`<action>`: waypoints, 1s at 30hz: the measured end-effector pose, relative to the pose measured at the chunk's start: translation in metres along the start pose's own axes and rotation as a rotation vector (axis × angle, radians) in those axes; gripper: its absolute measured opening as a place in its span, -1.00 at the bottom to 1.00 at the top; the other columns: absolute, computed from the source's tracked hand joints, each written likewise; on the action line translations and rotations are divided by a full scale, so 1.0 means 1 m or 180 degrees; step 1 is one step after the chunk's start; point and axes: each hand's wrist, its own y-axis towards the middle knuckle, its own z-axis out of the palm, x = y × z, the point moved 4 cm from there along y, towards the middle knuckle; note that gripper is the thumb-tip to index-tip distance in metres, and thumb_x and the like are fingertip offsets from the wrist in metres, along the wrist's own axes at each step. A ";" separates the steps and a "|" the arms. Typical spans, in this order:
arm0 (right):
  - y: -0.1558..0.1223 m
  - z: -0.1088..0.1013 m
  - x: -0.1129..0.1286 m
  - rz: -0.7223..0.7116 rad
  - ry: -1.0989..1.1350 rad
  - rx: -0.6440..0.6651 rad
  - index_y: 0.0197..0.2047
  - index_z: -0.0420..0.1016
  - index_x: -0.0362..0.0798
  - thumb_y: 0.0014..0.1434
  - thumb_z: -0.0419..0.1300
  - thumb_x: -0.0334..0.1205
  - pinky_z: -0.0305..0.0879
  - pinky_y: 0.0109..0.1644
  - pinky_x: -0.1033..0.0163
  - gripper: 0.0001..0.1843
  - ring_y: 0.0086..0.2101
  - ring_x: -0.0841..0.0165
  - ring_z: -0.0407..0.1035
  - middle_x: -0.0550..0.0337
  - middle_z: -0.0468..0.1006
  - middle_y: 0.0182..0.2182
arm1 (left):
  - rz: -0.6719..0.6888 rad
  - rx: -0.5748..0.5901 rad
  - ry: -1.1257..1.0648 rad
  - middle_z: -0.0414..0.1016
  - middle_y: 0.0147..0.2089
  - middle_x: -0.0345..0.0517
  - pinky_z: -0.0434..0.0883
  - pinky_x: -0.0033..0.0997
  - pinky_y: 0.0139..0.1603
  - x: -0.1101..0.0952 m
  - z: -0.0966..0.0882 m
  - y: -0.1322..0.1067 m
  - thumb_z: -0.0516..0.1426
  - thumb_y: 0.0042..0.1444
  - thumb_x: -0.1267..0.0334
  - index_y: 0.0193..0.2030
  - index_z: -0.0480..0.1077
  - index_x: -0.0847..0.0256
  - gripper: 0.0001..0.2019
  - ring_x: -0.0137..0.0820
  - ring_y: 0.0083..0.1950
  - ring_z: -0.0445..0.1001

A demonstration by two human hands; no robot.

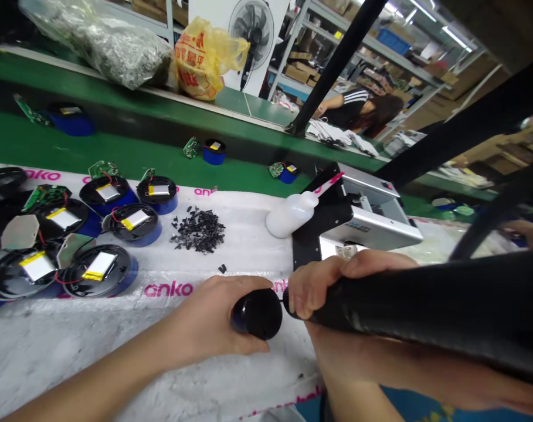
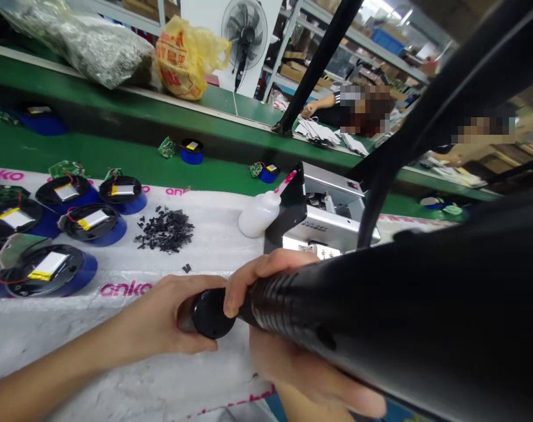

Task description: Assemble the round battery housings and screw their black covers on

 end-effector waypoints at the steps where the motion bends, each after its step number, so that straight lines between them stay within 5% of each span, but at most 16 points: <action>1: 0.000 0.002 -0.001 0.0009 0.0043 0.0018 -0.26 0.55 0.09 0.07 0.34 0.25 0.26 -0.71 0.19 -0.59 -0.72 0.27 0.31 0.31 0.43 -0.62 | 0.0025 -0.0017 0.0047 0.63 -0.02 -0.25 0.45 -0.43 -0.20 0.001 0.000 0.000 0.40 -0.10 0.25 0.15 0.47 -0.03 -0.40 -0.19 -0.08 0.58; 4: 0.006 0.007 -0.006 0.0308 0.0318 0.0214 -0.27 0.52 0.06 0.07 0.17 0.49 0.20 -0.72 0.23 -0.38 -0.73 0.30 0.28 0.27 0.44 -0.65 | 0.0116 -0.0170 0.0387 0.65 -0.02 -0.24 0.48 -0.31 -0.07 0.009 0.001 -0.004 0.44 -0.16 0.19 0.14 0.48 -0.05 -0.36 -0.14 -0.09 0.60; 7: 0.021 -0.003 0.001 0.0444 0.0567 0.0281 -0.17 0.44 0.06 0.13 0.06 0.51 0.20 -0.72 0.29 -0.35 -0.73 0.38 0.21 0.31 0.42 -0.62 | 0.0218 -0.0698 0.1022 0.64 0.02 -0.18 0.51 -0.19 -0.02 0.024 0.004 -0.007 0.43 -0.14 0.06 0.16 0.45 -0.11 -0.35 -0.05 -0.05 0.61; 11: 0.048 -0.047 0.038 -0.0624 -0.0318 -0.0692 -0.24 0.35 0.03 0.16 0.00 0.51 0.18 -0.72 0.33 -0.35 -0.76 0.41 0.17 0.36 0.38 -0.68 | 0.0240 -0.1683 0.2041 0.49 0.18 0.09 0.45 0.16 0.11 0.032 0.004 -0.011 0.26 0.08 -0.10 0.25 0.35 0.00 -0.39 0.14 0.12 0.51; 14: 0.062 -0.078 0.048 -0.1073 -0.0957 -0.1419 -0.27 0.31 0.02 0.11 -0.07 0.57 0.17 -0.72 0.33 -0.27 -0.75 0.37 0.22 0.35 0.38 -0.70 | 0.0424 -0.1577 0.1943 0.26 0.36 0.10 0.37 0.21 0.23 0.030 0.008 -0.012 0.17 0.20 -0.02 0.38 0.17 -0.04 -0.38 0.13 0.31 0.34; 17: 0.070 -0.094 0.034 -0.0906 -0.1048 -0.1424 -0.22 0.30 -0.01 0.17 -0.12 0.53 0.20 -0.70 0.33 -0.29 -0.74 0.38 0.23 0.35 0.37 -0.69 | 0.0498 -0.1248 0.1326 0.18 0.44 -0.08 0.27 0.07 0.36 0.032 0.005 -0.012 0.09 0.27 0.15 0.42 0.04 -0.18 -0.40 -0.02 0.40 0.24; 20: 0.065 -0.101 0.025 -0.0635 -0.1095 -0.1377 -0.23 0.29 -0.02 0.16 -0.07 0.54 0.21 -0.69 0.33 -0.29 -0.74 0.39 0.24 0.33 0.38 -0.68 | 0.0385 -0.1130 0.0974 0.32 0.35 -0.16 0.25 0.01 0.38 0.036 -0.002 -0.009 0.15 0.19 0.19 0.32 0.20 -0.20 -0.45 -0.06 0.36 0.30; 24: 0.049 -0.082 0.031 -0.0015 -0.0643 -0.1034 -0.26 0.30 0.02 0.05 -0.02 0.61 0.15 -0.73 0.34 -0.25 -0.76 0.39 0.20 0.36 0.37 -0.70 | 0.0356 -0.1228 0.0976 0.38 0.20 -0.12 0.38 -0.08 0.24 0.030 -0.007 -0.002 0.28 0.05 0.22 0.17 0.36 -0.10 -0.49 -0.08 0.25 0.40; 30: 0.024 -0.010 0.034 0.0220 -0.0025 -0.0360 -0.32 0.43 0.05 0.05 0.10 0.55 0.23 -0.71 0.23 -0.33 -0.74 0.29 0.28 0.29 0.45 -0.69 | 0.0414 -0.0943 0.0842 0.41 0.16 -0.07 0.36 -0.16 0.25 0.013 -0.004 0.004 0.33 -0.01 0.32 0.10 0.34 0.06 -0.49 -0.17 0.22 0.41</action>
